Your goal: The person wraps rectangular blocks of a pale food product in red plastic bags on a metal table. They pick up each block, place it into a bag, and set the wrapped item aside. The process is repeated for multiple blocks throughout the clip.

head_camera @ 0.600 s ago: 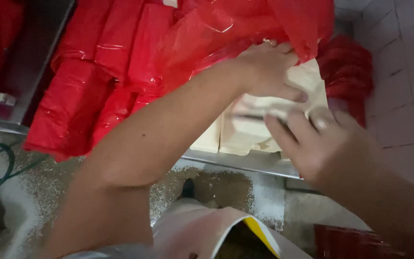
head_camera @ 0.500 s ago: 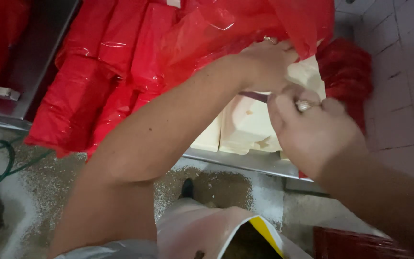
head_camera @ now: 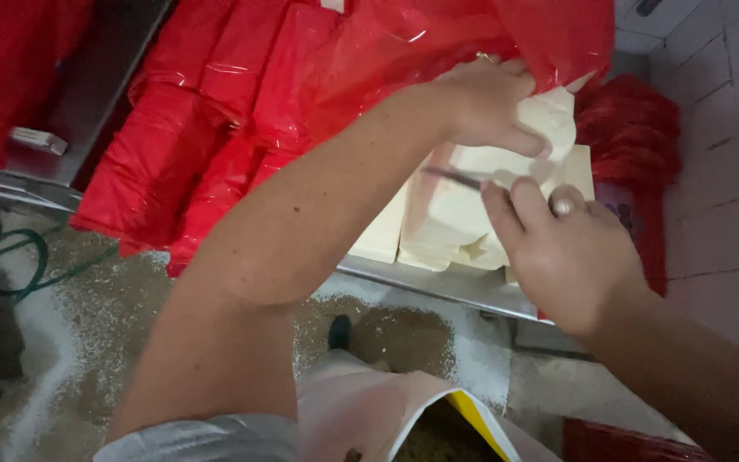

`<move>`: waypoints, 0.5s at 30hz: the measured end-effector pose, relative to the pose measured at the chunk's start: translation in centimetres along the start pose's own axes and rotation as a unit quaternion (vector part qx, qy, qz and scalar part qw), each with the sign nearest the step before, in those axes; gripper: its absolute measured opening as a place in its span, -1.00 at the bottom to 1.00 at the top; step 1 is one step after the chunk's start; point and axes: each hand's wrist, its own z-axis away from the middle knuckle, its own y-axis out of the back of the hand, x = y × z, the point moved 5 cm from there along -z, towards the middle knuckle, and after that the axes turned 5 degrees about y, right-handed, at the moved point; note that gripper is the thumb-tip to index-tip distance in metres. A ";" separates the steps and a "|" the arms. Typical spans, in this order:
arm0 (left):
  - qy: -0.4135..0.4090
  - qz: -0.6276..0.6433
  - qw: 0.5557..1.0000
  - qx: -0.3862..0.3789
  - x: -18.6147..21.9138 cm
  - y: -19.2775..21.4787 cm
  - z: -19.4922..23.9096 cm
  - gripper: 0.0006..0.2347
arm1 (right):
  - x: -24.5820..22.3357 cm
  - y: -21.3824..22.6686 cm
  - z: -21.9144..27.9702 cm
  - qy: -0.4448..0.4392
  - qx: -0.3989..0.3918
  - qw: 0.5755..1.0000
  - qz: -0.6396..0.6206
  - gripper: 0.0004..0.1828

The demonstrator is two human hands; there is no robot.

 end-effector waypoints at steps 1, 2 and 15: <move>0.001 0.002 1.000 -0.002 0.1 0.2 0.3 -0.19 | -1.2 -1.8 0.9 0.001 -0.001 1.000 -0.002 -0.52; 0.001 0.015 1.000 -0.005 0.1 0.4 0.7 -0.19 | -2.4 -3.8 1.8 0.002 -0.023 0.999 -0.033 -0.53; -0.001 0.038 0.999 0.001 -0.4 0.1 0.4 -0.18 | 1.3 -3.4 3.5 -0.049 0.068 0.986 -0.143 -0.38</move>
